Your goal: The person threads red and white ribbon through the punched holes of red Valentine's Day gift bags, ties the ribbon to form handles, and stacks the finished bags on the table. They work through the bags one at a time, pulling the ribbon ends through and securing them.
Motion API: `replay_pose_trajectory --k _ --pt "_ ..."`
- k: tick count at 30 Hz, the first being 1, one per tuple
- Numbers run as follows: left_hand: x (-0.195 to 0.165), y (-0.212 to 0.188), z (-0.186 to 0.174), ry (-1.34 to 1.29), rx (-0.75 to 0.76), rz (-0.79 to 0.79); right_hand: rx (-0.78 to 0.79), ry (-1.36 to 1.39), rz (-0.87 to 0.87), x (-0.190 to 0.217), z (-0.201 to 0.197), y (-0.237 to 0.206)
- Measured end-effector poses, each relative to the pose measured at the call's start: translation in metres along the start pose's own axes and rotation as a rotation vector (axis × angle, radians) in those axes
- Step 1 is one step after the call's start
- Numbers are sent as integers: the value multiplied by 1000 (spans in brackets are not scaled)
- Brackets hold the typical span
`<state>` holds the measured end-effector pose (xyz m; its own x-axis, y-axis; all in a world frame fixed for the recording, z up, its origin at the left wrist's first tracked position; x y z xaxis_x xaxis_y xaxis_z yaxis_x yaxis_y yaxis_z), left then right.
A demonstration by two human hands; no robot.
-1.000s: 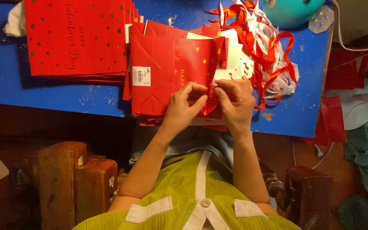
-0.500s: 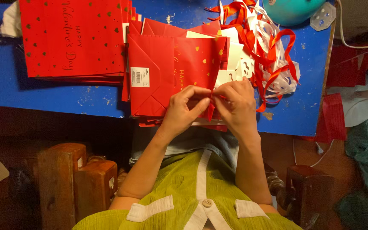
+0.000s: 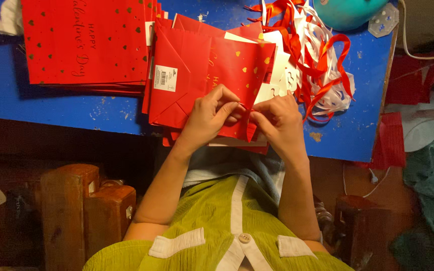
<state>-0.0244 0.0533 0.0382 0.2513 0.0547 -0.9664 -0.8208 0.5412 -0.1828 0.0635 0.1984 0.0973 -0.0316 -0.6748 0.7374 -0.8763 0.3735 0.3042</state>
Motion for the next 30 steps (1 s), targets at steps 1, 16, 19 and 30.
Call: replay_pose_trajectory --k 1,16,19,30 --pt "2 1 -1 -15 -5 1 7 15 24 -3 0 1" --pt "10 0 7 184 -75 25 54 43 14 -6 1 1" --pt "11 3 2 -61 -160 47 44 37 15 -5 0 1" --pt "-3 -1 14 274 -99 271 42 42 37 -8 2 1"
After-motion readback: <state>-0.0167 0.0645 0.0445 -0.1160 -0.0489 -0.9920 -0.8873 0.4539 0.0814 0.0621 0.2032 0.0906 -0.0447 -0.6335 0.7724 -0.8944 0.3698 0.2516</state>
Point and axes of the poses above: each hand's wrist, its own y-axis towards the middle knuckle, its own z-axis out of the palm, x = y × z, the point moved 7 cm from there along y, towards the middle knuckle, and after that the axes turned 10 degrees about -x, right-handed, at the moved point
